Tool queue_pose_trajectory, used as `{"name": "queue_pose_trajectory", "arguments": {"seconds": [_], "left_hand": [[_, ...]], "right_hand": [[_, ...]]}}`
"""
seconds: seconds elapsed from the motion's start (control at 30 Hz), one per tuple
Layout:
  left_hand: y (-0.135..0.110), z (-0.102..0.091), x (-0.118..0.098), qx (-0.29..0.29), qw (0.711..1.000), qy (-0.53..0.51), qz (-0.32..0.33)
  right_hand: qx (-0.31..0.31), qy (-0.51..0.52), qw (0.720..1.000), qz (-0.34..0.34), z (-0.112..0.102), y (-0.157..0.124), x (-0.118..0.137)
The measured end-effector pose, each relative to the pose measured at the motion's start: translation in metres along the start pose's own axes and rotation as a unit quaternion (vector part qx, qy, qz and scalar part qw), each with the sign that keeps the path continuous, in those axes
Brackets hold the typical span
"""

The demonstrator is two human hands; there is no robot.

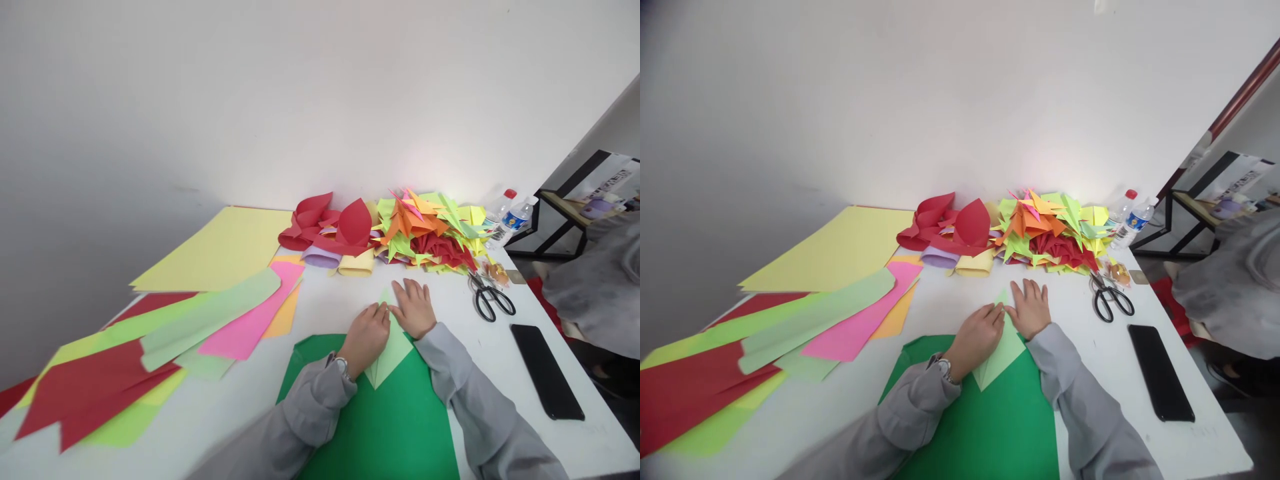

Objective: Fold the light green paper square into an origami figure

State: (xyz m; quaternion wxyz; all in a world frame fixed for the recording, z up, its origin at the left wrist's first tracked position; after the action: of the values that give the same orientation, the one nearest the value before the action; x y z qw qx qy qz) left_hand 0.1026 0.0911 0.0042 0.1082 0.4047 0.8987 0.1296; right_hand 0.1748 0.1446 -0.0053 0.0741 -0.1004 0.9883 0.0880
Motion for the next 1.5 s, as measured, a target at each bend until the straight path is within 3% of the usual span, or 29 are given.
{"name": "queue_pose_trajectory", "arguments": {"seconds": [0.23,0.43,0.63,1.1,1.5], "left_hand": [[0.000,-0.001,-0.001,0.005,1.000,-0.007,0.005],[-0.002,-0.001,0.001,0.002,1.000,-0.005,-0.006],[-0.005,0.001,0.001,0.002,1.000,-0.013,-0.011],[-0.003,0.001,0.002,-0.006,0.999,-0.029,-0.019],[-0.002,-0.002,0.000,-0.017,0.999,-0.025,-0.017]], "right_hand": [[0.028,-0.016,0.999,-0.017,-0.006,-0.036,-0.002],[-0.012,0.022,0.994,-0.104,-0.016,-0.057,0.018],[-0.019,0.016,0.996,-0.090,-0.024,-0.073,0.027],[0.058,0.020,0.998,-0.030,-0.012,-0.036,0.021],[0.078,0.031,0.996,-0.007,-0.008,0.005,0.023]]}}
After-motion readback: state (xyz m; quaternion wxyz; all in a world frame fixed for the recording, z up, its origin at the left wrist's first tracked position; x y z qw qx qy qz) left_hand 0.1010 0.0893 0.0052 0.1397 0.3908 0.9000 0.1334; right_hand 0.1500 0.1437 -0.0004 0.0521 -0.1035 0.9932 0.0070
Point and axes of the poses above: each hand's wrist, its own y-axis towards the middle knuckle, its own z-axis out of the palm, x = y × z, the point moved 10 cm from there along y, towards the middle knuckle, and after that the axes turned 12 degrees about -y, right-handed, at the moved point
